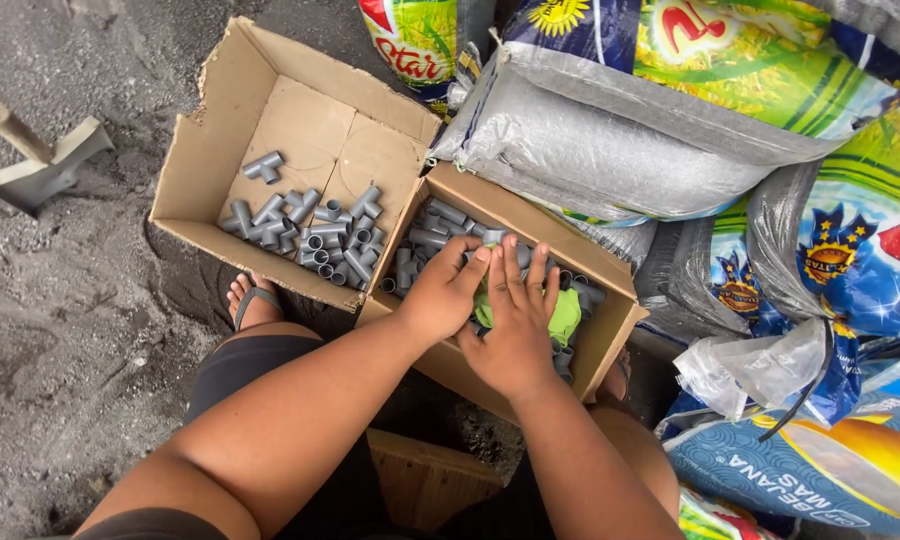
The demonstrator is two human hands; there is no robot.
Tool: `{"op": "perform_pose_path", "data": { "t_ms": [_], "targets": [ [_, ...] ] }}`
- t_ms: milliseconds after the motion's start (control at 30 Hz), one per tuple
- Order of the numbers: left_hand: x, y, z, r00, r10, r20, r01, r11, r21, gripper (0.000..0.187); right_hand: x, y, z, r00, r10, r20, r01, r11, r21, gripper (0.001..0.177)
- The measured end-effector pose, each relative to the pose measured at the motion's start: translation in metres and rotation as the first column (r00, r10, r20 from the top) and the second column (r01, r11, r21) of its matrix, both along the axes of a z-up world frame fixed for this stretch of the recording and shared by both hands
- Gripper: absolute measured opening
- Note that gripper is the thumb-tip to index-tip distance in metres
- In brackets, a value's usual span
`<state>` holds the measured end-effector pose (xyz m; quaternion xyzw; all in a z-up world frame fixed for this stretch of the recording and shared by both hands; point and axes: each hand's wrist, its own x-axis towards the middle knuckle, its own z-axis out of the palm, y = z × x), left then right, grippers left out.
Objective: Cleaning PVC pipe fittings with a cloth and transferring them between boxes.
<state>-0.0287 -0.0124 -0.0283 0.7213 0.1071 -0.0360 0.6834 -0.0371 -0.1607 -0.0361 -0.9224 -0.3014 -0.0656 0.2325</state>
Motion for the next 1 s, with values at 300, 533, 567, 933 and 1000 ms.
{"op": "perform_pose_path", "data": {
  "t_ms": [300,533,567,933,1000],
  "targets": [
    [0.01,0.019,0.027,0.991,-0.108,-0.075,0.072,0.923,-0.379,0.043,0.022,0.006,0.002,0.995,-0.003,0.101,0.006,0.999,-0.032,0.107],
    [0.013,0.019,0.011,0.992,-0.123,0.014,0.122,0.947,-0.298,0.044,0.028,0.003,-0.002,0.991,-0.048,0.129,0.047,0.999,0.006,0.106],
    [0.014,0.02,0.009,0.992,-0.125,0.008,0.123,0.954,-0.274,0.042,0.021,0.007,-0.002,0.993,-0.029,0.117,0.03,1.0,-0.001,0.107],
    [0.003,0.014,0.025,0.986,-0.093,-0.136,0.082,0.993,-0.084,0.041,0.009,-0.004,0.001,0.993,-0.106,0.059,0.104,0.994,0.037,0.106],
    [0.003,0.013,0.012,0.984,-0.145,-0.1,0.146,0.989,0.0,0.036,0.007,-0.007,0.0,0.994,-0.111,-0.009,0.111,0.992,0.053,0.101]
  ]
}}
